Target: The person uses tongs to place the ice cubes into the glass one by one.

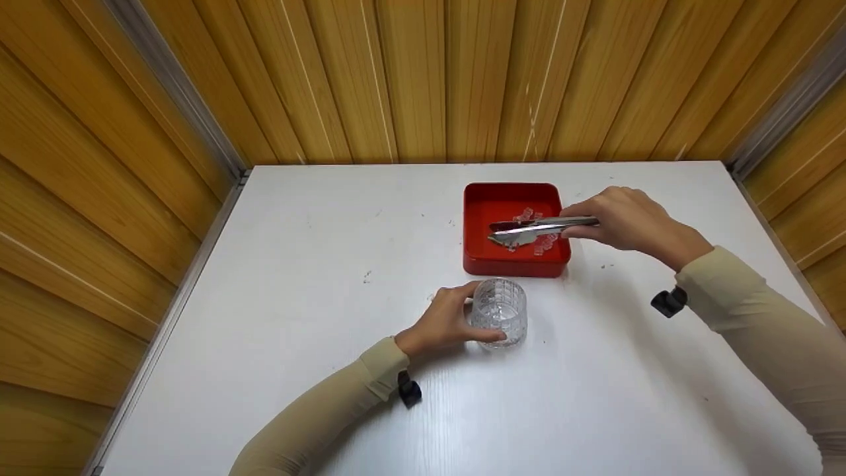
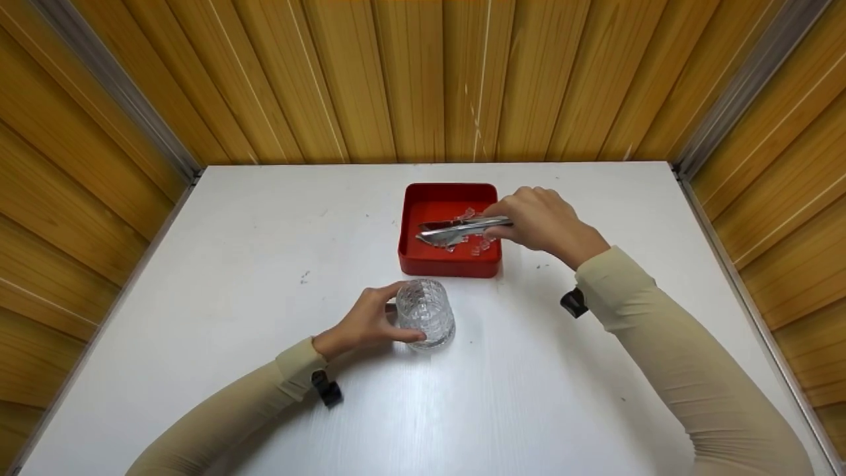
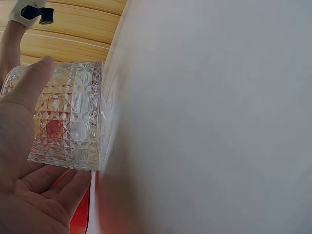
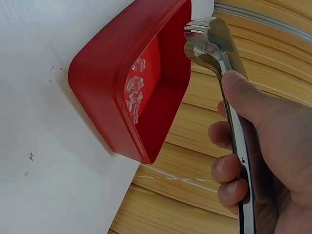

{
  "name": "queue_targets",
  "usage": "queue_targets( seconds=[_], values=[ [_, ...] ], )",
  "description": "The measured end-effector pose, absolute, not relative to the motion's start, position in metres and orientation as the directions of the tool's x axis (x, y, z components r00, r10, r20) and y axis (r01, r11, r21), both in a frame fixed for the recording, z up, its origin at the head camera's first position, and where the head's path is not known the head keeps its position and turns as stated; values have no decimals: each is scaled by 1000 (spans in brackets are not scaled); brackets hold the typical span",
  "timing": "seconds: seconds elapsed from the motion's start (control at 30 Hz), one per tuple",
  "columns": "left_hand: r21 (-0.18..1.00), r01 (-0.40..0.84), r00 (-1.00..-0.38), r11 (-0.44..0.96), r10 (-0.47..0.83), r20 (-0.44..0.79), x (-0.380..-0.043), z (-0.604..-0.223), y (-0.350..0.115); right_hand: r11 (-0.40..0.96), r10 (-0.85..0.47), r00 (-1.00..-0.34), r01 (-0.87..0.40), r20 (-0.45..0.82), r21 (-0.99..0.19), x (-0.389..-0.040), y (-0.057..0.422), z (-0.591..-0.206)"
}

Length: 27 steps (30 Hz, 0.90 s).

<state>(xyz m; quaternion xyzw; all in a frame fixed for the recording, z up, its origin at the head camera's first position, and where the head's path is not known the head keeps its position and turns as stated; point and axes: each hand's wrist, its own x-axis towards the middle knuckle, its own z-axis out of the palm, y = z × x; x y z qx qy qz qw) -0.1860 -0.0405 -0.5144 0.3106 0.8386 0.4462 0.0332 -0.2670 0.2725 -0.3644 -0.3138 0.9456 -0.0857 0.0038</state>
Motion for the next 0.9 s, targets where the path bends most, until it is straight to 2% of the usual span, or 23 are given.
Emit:
queue_targets(
  seconds=[0.43,0.9],
  values=[
    [749,498,-808,437,548,217,-186,-515,-40,810,-578,-815,-567,-41,-152,-290,272,-369],
    [727,499,-815,471,539,210,-183,-512,-38,823,-566,-820,-555,-86,-121,-297,271,-378]
  ],
)
